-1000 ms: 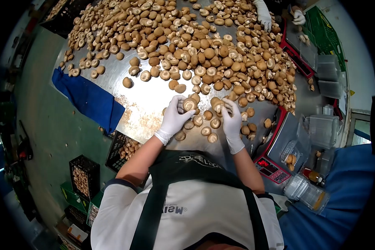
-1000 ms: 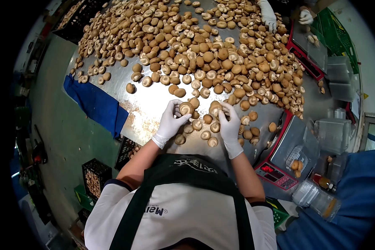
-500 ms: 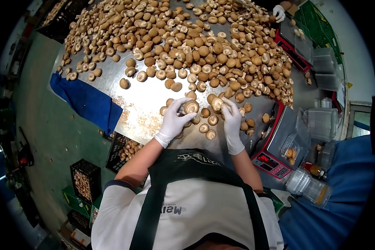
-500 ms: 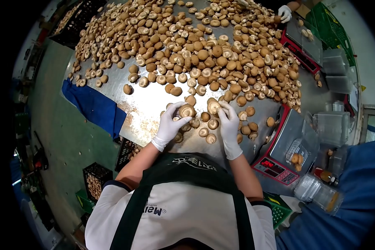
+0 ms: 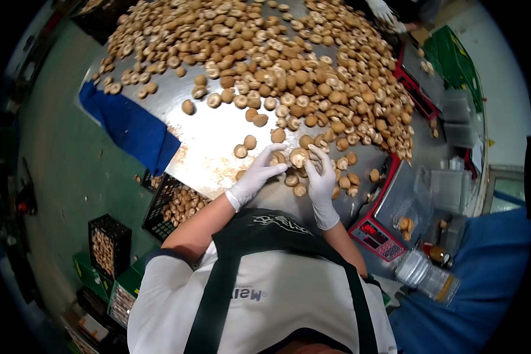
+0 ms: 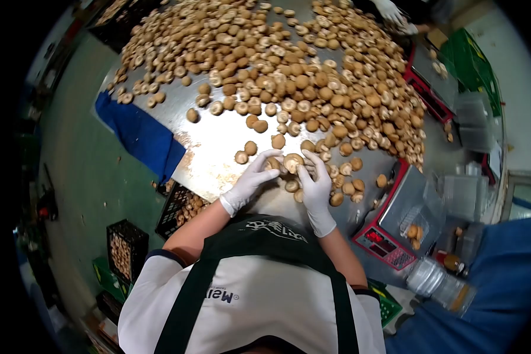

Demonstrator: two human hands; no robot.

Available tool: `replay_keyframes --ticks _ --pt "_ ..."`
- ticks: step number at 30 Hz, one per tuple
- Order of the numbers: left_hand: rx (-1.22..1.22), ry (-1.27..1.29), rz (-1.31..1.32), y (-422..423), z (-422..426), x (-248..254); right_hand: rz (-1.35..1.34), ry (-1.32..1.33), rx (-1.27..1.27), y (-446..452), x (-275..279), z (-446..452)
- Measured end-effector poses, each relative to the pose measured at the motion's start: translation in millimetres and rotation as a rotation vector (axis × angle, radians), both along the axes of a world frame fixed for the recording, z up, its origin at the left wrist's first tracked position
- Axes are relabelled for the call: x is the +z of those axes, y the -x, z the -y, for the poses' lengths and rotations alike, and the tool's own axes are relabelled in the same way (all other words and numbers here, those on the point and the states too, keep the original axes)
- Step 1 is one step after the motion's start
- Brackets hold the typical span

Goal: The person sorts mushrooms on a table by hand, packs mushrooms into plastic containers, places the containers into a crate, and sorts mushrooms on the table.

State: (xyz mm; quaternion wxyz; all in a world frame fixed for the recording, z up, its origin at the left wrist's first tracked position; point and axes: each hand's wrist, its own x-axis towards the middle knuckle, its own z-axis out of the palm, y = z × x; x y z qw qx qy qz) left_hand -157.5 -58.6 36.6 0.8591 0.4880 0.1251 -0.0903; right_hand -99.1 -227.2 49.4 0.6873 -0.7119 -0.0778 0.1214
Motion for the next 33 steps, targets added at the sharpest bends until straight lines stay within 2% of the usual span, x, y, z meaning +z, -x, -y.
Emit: replay_keyframes --ticks 1,3,5,7,8,9,10,11,12,13,16,17,18,19,21,23,24,25,26,27,28,30,32,33 --pt "-0.041 -0.001 -0.065 4.4 -3.2 3.1 0.017 0.079 0.026 2.1 -2.0 0.2" --pt "-0.135 -0.245 -0.204 7.2 -2.3 2.7 0.011 0.157 0.126 8.3 -12.5 -0.4" --pt "-0.012 -0.114 0.002 16.3 2.1 -40.0 0.07 0.155 0.233 15.5 -14.4 -8.3" --pt "0.054 -0.072 -0.175 39.9 -17.6 -24.7 0.103 0.233 0.319 23.3 4.3 -15.1" --pt "0.2 -0.132 -0.145 55.1 -29.8 -22.8 0.191 0.27 0.325 24.5 -2.3 -14.2" --pt "0.237 -0.147 -0.272 74.5 -55.5 23.1 0.191 0.271 0.329 23.6 -3.7 -17.5" --pt "0.419 -0.276 -0.21 92.8 -72.0 9.4 0.188 0.279 0.319 23.5 -4.3 -17.1" --pt "0.685 -0.359 -0.269 112.5 -87.8 0.3 0.179 0.297 0.296 25.3 -3.7 -11.1" --pt "0.887 -0.294 -0.328 134.2 -116.0 -11.5 0.096 0.281 0.291 24.8 2.1 -9.5" --pt "1.058 -0.461 -0.205 154.1 -144.8 -29.7 0.096 0.279 0.277 22.5 -2.7 -3.5" --pt "1.351 -0.727 -0.261 204.6 -217.2 -62.9 0.031 0.291 0.212 16.5 -12.2 17.8" --pt "1.403 -0.558 -0.303 236.7 -258.4 -121.4 -0.045 0.244 0.188 17.2 -13.3 23.9" --pt "1.442 -0.577 -0.384 247.0 -273.9 -140.6 0.047 0.303 0.169 18.7 -11.5 29.5" --pt "1.391 -0.606 -0.62 251.1 -283.7 -148.1 0.076 0.33 0.132 20.6 -14.4 37.9" --pt "1.211 -1.496 -0.714 232.5 -264.3 -131.1 0.13 0.385 0.06 25.8 -26.6 59.6" --pt "1.194 -1.357 -0.33 178.4 -225.1 -85.9 0.168 0.551 0.003 32.8 -31.8 80.7" --pt "1.014 -1.586 -0.179 154.7 -209.3 -68.7 0.225 0.619 -0.03 36.3 -36.7 89.9" --pt "0.919 -1.482 -0.063 126.1 -192.3 -57.1 0.28 0.688 -0.059 38.8 -40.6 97.9" --pt "0.825 -1.307 -0.058 93.5 -167.8 -38.5 0.263 0.652 -0.099 40.1 -43.6 102.0" --pt "0.751 -1.351 0.054 68.8 -159.7 -53.8 0.273 0.666 -0.121 37.9 -40.9 102.3" --pt "0.663 -1.318 0.088 39.7 -139.3 -46.7 0.281 0.679 -0.143 33.3 -35.5 101.1" --pt "0.564 -1.057 0.269 -20.3 -104.1 -40.3 0.264 0.67 -0.151 13.7 -36.4 101.9" --pt "0.462 -1.196 0.453 -73.0 -83.2 -41.4 0.283 0.627 -0.19 -20.6 -34.1 90.6" --pt "0.415 -1.277 0.46 -96.7 -70.5 -41.2 0.293 0.607 -0.207 -40.0 -31.7 83.3"
